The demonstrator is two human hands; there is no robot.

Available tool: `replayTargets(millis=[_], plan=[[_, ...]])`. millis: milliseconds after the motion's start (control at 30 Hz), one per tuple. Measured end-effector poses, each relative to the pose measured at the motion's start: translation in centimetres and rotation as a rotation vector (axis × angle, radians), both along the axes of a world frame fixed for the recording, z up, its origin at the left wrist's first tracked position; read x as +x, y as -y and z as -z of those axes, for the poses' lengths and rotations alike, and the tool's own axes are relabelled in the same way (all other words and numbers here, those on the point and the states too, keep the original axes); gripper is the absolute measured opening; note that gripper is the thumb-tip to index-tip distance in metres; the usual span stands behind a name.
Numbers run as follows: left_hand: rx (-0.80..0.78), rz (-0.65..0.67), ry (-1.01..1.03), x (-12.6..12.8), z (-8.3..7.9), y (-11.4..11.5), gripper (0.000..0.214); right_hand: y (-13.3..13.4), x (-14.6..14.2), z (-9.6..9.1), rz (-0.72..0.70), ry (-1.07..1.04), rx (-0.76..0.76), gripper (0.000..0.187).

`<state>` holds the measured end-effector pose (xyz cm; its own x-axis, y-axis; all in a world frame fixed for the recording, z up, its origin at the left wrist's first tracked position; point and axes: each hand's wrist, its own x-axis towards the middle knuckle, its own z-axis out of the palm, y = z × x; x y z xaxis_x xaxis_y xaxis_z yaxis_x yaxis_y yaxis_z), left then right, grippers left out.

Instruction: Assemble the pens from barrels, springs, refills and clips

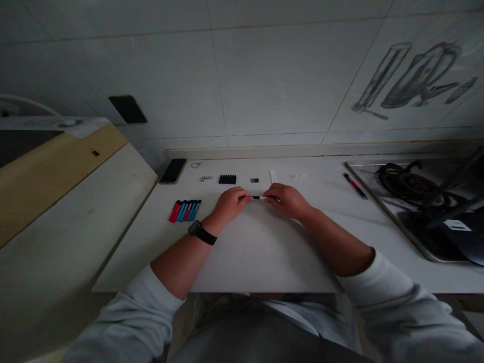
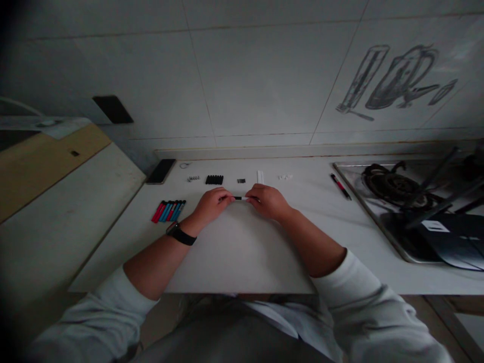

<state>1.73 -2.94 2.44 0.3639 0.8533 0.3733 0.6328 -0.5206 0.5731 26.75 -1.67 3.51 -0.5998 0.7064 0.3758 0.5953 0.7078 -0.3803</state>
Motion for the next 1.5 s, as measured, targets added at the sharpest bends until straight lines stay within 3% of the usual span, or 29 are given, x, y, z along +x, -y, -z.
replayTargets(millis=[433, 567, 633, 733, 833, 967, 1167, 1500], plan=[[0.038, -0.002, 0.018, -0.1, 0.6, -0.2, 0.008, 0.1, 0.0, 0.0, 0.05, 0.028, 0.024, 0.019], [0.06, -0.058, 0.067, -0.2, 0.5, -0.3, 0.005, -0.2, 0.4, -0.1, 0.098, -0.023, 0.014, 0.019], [0.064, -0.095, 0.086, -0.3, 0.4, -0.4, 0.007, -0.6, 0.6, 0.0, 0.109, -0.15, -0.047, 0.018], [0.063, -0.102, 0.105, -0.3, 0.4, -0.4, 0.006, -1.2, 0.5, 0.3, 0.119, -0.456, -0.265, 0.022], [0.06, 0.014, 0.105, -0.1, 0.4, -0.1, 0.006, -1.3, 0.0, 0.1, 0.074, -0.75, -0.496, 0.028], [0.006, 0.188, 0.103, 0.2, 0.2, 0.3, 0.019, -1.1, -0.3, -0.4, 0.031, -1.007, -0.652, 0.033], [-0.047, 0.124, 0.131, 0.0, 0.4, 0.1, 0.036, -2.1, 0.5, 0.0, 0.206, -1.153, -0.573, 0.054], [-0.065, 0.106, 0.08, 0.0, 0.5, 0.2, 0.036, -2.7, 0.7, 0.7, 0.221, -1.051, -0.494, 0.049]])
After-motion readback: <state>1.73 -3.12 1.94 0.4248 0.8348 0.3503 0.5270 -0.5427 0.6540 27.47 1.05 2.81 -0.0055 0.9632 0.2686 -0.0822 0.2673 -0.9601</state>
